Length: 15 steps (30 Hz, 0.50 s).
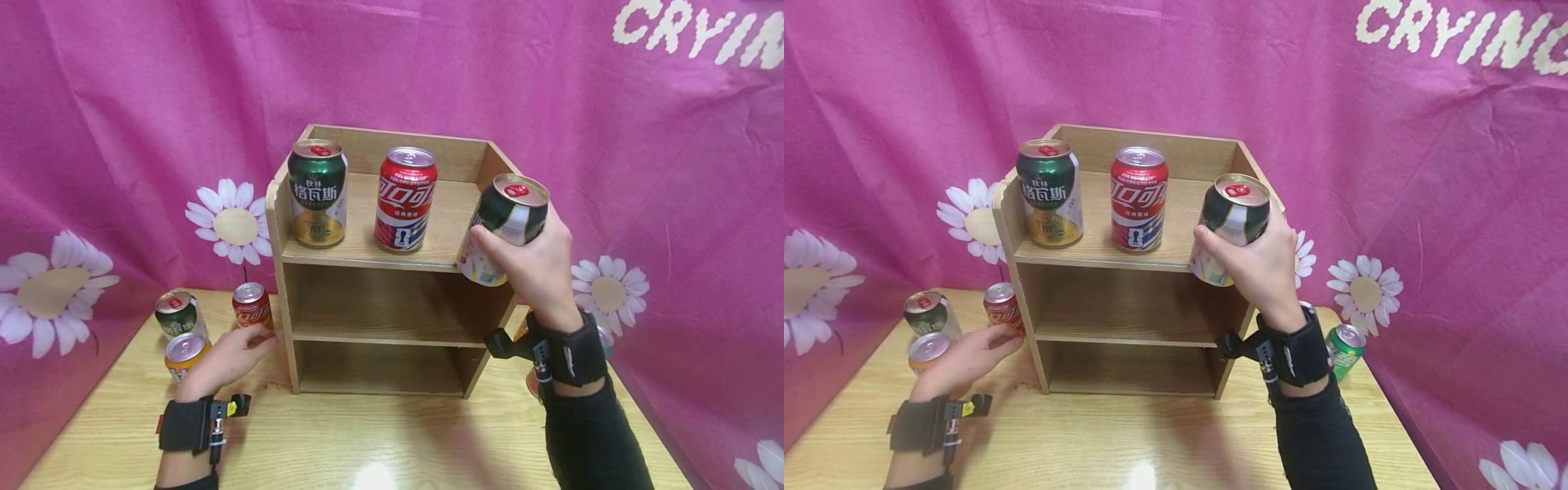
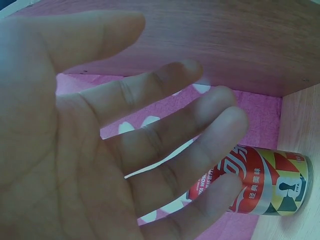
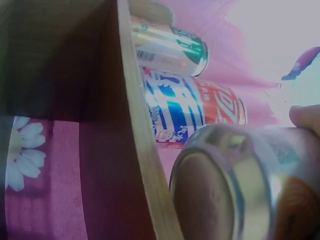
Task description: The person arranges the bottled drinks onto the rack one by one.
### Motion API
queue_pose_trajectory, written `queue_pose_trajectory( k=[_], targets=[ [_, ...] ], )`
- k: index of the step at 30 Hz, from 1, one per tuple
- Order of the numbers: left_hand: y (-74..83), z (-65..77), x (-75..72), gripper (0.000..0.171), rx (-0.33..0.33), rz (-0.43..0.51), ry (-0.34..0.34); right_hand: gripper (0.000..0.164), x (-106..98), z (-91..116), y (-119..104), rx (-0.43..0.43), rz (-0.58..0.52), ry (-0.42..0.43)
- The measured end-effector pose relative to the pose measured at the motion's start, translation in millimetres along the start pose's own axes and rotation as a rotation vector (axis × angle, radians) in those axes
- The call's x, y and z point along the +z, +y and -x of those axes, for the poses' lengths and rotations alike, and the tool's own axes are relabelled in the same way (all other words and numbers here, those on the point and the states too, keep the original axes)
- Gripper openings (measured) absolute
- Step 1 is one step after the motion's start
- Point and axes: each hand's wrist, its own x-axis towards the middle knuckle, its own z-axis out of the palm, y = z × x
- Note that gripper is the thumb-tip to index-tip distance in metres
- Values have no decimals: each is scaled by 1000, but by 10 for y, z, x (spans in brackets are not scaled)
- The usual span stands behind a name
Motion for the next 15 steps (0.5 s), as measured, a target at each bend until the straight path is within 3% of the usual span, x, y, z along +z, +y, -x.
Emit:
queue_pose_trajectory(
  k=[7, 15],
  targets=[
    [6, 8, 1, 35, -14, 18, -3, 60, 78, -52, 23, 12, 110, 14],
    [-10, 11, -7, 36, -5, 23, 7, 60, 145, -105, 17, 13, 88, 14]
  ],
)
